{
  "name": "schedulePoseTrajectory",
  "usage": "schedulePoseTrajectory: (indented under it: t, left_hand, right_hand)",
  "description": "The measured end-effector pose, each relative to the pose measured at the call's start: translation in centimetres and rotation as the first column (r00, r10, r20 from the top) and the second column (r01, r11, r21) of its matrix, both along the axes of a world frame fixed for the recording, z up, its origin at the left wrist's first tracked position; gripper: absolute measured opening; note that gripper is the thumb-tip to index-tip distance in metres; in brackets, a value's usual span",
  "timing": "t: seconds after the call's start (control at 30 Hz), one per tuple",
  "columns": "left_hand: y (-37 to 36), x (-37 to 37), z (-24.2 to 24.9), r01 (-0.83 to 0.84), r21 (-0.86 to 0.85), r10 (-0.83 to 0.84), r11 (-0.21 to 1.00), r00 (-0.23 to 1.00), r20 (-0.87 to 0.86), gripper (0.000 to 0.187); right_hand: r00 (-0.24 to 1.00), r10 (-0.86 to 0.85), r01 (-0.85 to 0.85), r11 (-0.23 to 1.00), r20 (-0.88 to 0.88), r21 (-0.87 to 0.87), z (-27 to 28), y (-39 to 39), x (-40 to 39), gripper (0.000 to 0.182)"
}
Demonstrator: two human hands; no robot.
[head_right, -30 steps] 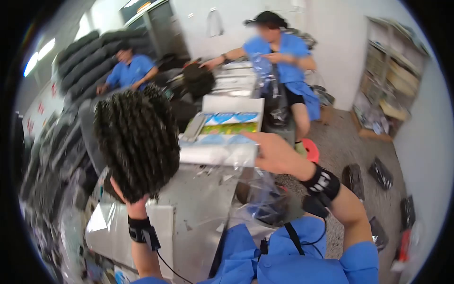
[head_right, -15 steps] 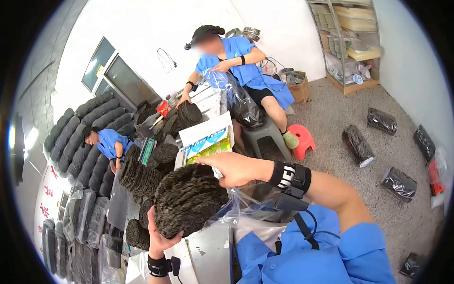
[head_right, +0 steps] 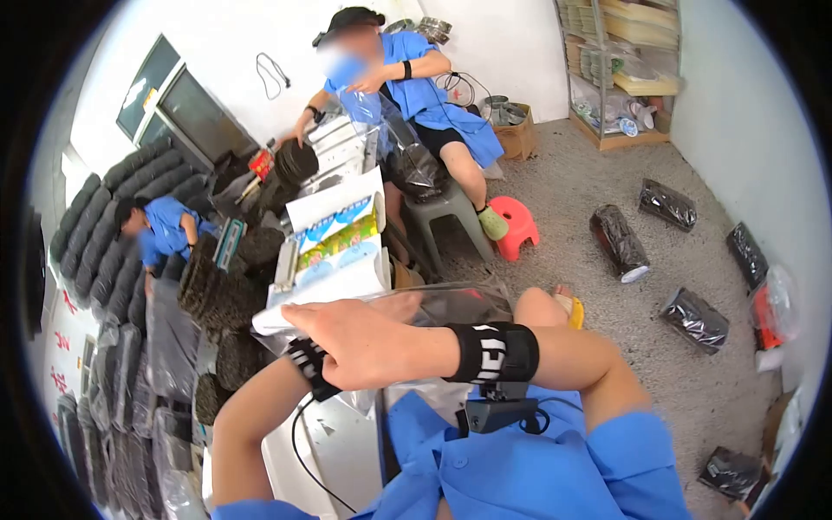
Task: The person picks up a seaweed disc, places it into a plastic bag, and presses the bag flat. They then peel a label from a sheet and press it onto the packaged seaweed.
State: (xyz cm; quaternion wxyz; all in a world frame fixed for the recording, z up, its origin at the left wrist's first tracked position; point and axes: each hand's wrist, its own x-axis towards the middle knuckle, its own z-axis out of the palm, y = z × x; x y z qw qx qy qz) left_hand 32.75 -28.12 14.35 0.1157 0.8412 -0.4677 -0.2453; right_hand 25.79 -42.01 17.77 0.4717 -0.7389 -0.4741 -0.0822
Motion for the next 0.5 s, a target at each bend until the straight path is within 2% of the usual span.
schedulePoseTrajectory:
  t: [0.07, 0.1, 0.13, 0.2, 0.23, 0.27, 0.33, 0.37, 0.43, 0.47, 0.5]
  left_hand:
    - [-1.8, 0.8, -2.8, 0.021, 0.076, -0.02, 0.997, 1.0, -0.015, 0.053]
    - [-2.5, 0.9, -3.9, 0.031, 0.106, -0.03, 0.994, 0.999, -0.012, 0.053]
    - [-3.2, 1.1, -4.7, 0.035, 0.133, -0.036, 0.99, 0.999, 0.0, 0.053]
    - [-4.4, 1.6, -5.7, 0.049, 0.177, -0.054, 0.983, 0.998, 0.023, 0.052]
    - [-4.8, 1.7, -5.8, 0.054, 0.197, -0.062, 0.979, 0.997, 0.038, 0.052]
    - [-5.1, 1.8, -6.0, 0.053, 0.204, -0.065, 0.977, 0.997, 0.05, 0.052]
    - [-4.7, 1.6, -6.0, 0.049, 0.22, -0.07, 0.974, 0.994, 0.088, 0.051]
    - [-4.3, 1.4, -5.5, 0.03, 0.227, -0.06, 0.973, 0.99, 0.125, 0.051]
    - [-3.2, 0.3, -4.6, -0.005, 0.237, -0.041, 0.972, 0.98, 0.192, 0.05]
    - [-2.7, -0.4, -4.2, -0.023, 0.242, -0.031, 0.97, 0.975, 0.218, 0.05]
    - [-2.1, -1.2, -3.5, -0.05, 0.257, -0.015, 0.965, 0.969, 0.245, 0.05]
  right_hand:
    - [1.0, -0.008, 0.009, 0.994, -0.009, 0.108, 1.7, -2.0, -1.6, 0.071]
    - [0.995, -0.027, 0.031, 0.999, -0.1, 0.045, 3.1, -3.7, -2.2, 0.069]
    - [0.993, -0.045, 0.05, 0.998, -0.107, 0.047, 2.9, -4.9, -1.8, 0.069]
    - [0.979, -0.202, 0.203, 0.975, -0.029, 0.085, 2.1, -7.3, -1.1, 0.069]
    - [0.98, -0.199, 0.201, 0.964, -0.027, 0.173, 2.0, -8.0, -0.7, 0.058]
    - [0.974, -0.22, 0.226, 0.958, -0.05, 0.18, 2.2, -8.7, -0.2, 0.058]
    - [0.97, -0.239, 0.241, 0.97, 0.04, -0.04, 2.6, -9.2, 0.8, 0.047]
    - [0.915, -0.356, 0.355, 0.934, 0.191, 0.039, 2.5, -8.5, 1.4, 0.039]
    - [0.862, -0.444, 0.471, 0.88, 0.245, -0.06, 6.6, -7.7, 1.6, 0.045]
    - [0.66, -0.55, 0.598, 0.797, 0.512, 0.086, 6.2, -5.5, 2.7, 0.057]
    - [0.641, -0.512, 0.653, 0.755, 0.572, -0.057, 6.7, -3.9, 2.8, 0.058]
